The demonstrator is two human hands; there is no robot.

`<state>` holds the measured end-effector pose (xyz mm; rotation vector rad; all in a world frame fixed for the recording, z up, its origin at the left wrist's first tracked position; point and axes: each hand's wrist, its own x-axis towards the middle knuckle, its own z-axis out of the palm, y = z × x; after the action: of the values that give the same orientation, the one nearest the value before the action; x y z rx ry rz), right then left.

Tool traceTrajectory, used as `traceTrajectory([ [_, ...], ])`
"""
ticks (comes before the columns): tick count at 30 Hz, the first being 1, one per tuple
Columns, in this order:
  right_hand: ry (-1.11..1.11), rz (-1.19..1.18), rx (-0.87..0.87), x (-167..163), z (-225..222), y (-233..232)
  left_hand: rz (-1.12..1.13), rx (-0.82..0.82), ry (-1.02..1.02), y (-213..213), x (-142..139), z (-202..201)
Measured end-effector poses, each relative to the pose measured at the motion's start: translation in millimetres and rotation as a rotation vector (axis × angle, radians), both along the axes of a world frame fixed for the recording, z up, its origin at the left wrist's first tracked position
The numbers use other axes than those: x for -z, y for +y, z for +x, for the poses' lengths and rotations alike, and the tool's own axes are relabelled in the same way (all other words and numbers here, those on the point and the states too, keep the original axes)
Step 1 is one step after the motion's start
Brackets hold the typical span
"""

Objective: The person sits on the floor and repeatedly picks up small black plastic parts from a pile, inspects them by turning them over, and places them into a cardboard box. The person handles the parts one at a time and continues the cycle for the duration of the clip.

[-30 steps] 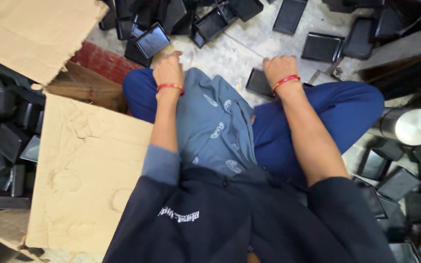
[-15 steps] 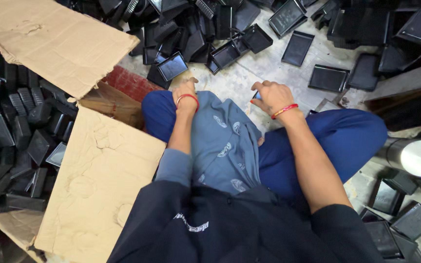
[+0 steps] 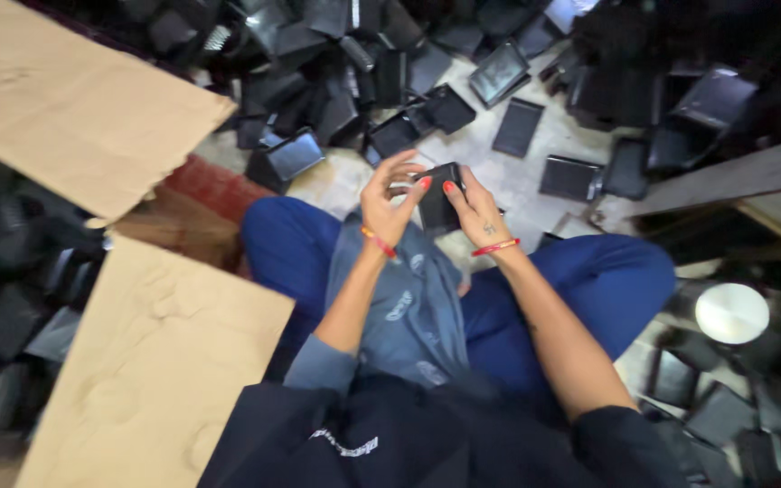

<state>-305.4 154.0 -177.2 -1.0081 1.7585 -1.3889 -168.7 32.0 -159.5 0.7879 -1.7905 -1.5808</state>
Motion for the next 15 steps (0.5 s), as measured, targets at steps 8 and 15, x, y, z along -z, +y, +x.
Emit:
traceTrajectory([
  [8,0.683,0.439,-0.169,13.1,31.1,-6.4,0.88,-0.025,0.297,63.6,78.9,23.2],
  [15,0.668,0.339,-0.197,10.4,30.9,-34.1,1.25,-0.206,0.491,31.3,98.9,35.6],
])
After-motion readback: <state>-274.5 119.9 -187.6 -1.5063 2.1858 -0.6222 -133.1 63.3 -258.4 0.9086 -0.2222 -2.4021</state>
